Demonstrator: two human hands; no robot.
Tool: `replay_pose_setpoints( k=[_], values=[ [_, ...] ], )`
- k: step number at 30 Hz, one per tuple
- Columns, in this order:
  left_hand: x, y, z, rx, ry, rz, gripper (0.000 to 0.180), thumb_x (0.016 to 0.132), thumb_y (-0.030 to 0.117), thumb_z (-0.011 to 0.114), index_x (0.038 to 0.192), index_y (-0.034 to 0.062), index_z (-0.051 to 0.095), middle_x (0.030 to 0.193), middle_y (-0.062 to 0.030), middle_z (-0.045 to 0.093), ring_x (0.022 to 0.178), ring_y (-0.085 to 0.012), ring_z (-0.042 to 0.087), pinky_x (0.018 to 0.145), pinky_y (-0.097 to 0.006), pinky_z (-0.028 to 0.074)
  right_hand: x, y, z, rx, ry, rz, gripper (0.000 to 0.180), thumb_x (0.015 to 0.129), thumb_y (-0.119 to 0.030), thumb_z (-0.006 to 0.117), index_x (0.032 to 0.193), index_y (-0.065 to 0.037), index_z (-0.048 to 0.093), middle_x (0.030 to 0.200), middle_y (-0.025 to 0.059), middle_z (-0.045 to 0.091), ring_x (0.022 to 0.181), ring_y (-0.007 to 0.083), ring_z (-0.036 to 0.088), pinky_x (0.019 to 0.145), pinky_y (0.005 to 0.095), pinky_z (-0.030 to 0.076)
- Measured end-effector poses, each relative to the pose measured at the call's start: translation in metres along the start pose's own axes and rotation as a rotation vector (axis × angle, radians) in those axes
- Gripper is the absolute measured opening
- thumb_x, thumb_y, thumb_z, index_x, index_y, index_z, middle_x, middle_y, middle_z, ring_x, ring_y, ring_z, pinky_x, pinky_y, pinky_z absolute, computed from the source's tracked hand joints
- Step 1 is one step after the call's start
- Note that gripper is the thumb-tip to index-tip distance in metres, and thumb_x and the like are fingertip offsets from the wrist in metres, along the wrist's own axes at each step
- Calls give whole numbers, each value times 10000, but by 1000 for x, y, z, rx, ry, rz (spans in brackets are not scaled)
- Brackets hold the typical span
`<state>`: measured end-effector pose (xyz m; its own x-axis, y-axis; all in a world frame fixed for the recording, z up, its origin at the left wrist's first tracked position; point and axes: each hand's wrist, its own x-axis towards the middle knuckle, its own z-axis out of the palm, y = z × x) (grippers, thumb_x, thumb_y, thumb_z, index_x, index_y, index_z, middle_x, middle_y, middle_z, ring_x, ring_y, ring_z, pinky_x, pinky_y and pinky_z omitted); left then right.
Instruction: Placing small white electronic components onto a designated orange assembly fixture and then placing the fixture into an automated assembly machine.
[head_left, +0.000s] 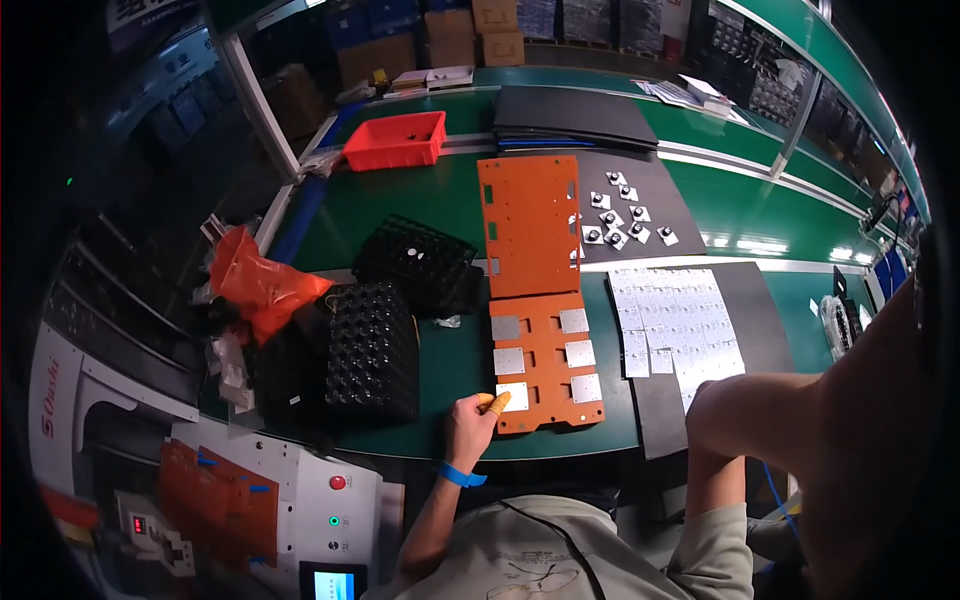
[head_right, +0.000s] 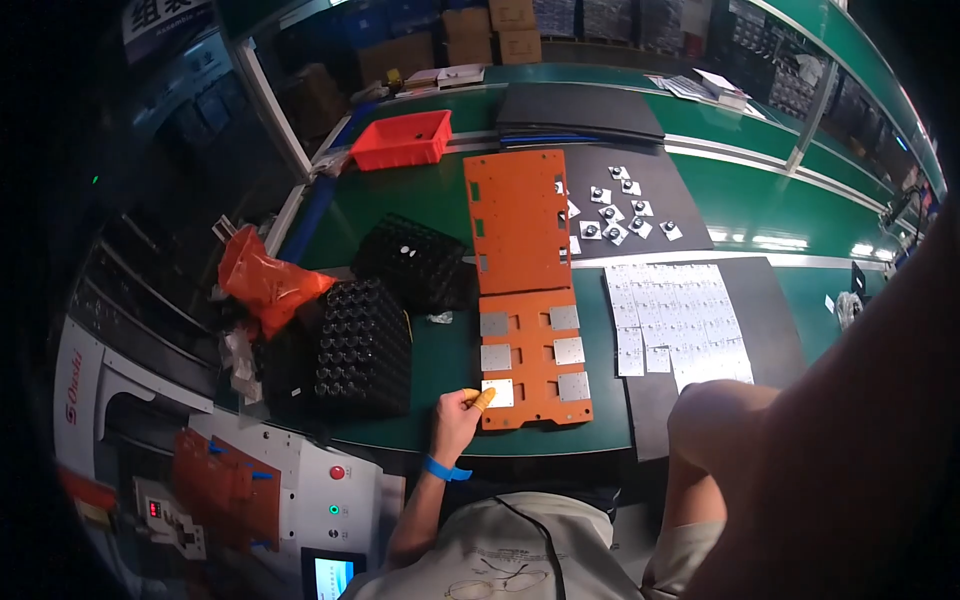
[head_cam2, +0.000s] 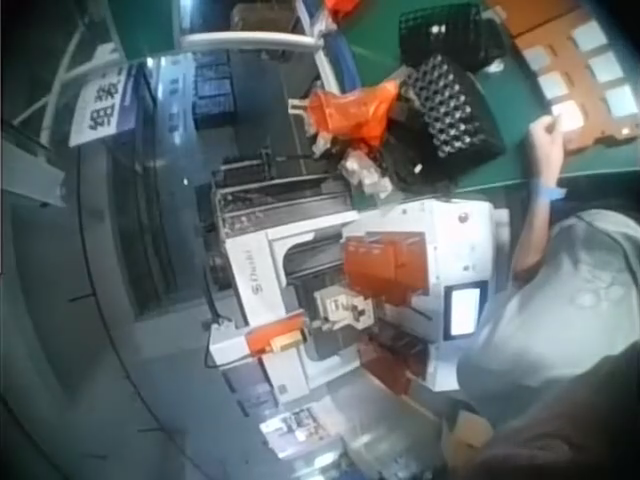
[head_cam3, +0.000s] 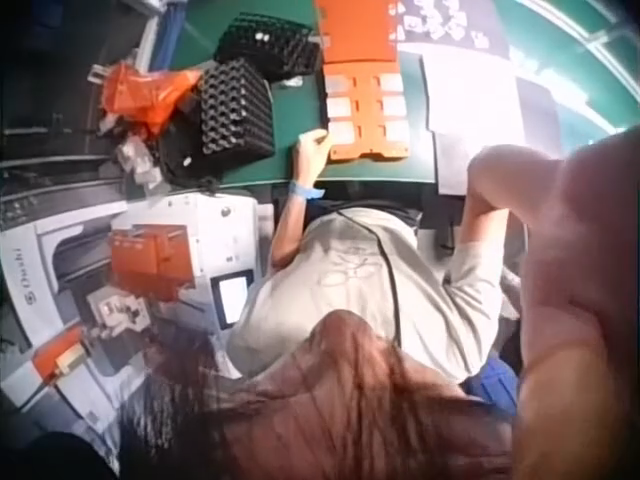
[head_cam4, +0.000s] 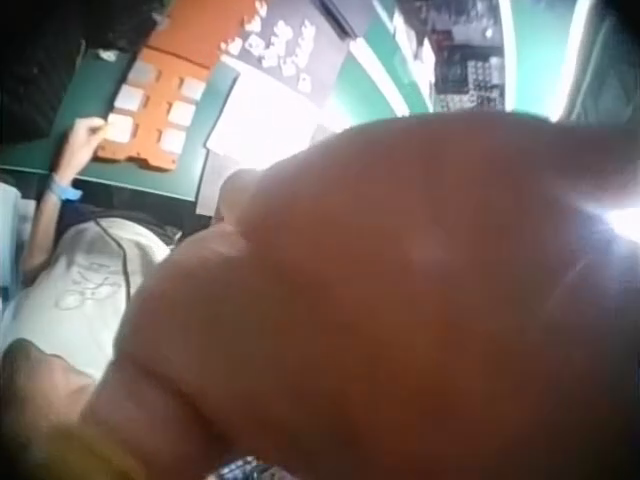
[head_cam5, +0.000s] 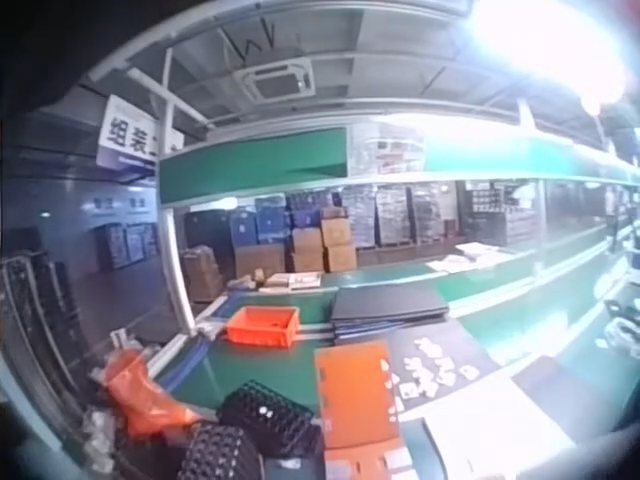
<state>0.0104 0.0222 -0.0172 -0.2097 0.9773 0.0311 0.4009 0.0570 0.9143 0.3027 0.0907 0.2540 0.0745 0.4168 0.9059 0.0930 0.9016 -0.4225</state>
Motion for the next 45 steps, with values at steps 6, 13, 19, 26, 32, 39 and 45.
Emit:
replay_pose_setpoints(
  k=[6,13,19,26,32,39,45],
  values=[
    [5,-4,0,20,7,38,292,892,181,760,861,-99,681,583,-95,574,542,-63,443,471,-303,347,-4,6,-21,-57,-29,30,576,784,-40,677,1321,58,495,1229,210,575,1082,293,573,922,412,474],
    [2,-1,-4,-23,-36,-14,262,888,146,758,907,-106,689,617,-103,617,585,-51,468,488,-288,371,0,7,-6,-83,-108,73,595,771,-13,689,1324,63,487,1251,196,575,1092,273,571,935,400,469],
    [5,3,1,-174,-44,39,318,885,197,774,832,-101,675,553,-63,505,562,-45,395,470,-294,328,19,1,-38,-120,-186,32,612,759,9,700,1327,67,481,1269,185,576,1101,256,569,947,390,465],
    [4,-16,-10,-70,-13,-21,264,854,167,767,877,-87,700,619,-115,625,559,-84,527,510,-305,412,-28,-23,155,66,-132,-170,640,675,83,706,1285,64,513,1268,190,585,1116,274,575,947,405,464],
    [4,14,-15,-18,-62,20,300,858,231,758,844,-61,690,718,-197,681,597,-268,653,554,-358,467,-78,46,162,-115,-425,-18,489,797,64,683,1275,28,584,1202,177,649,1078,330,619,949,389,473],
    [-37,28,-11,236,21,103,486,739,409,861,922,-3,678,807,-149,674,719,-327,673,595,-412,499,-46,231,126,-497,-136,659,599,853,-271,788,1243,104,531,1033,203,649,886,230,619,824,381,502],
    [-42,9,-17,356,48,136,553,669,426,890,995,29,684,931,-126,688,800,-360,678,686,-438,554,-72,194,101,5,-186,872,561,882,-278,778,1316,13,575,1148,82,658,967,126,607,820,276,486]
  ],
)
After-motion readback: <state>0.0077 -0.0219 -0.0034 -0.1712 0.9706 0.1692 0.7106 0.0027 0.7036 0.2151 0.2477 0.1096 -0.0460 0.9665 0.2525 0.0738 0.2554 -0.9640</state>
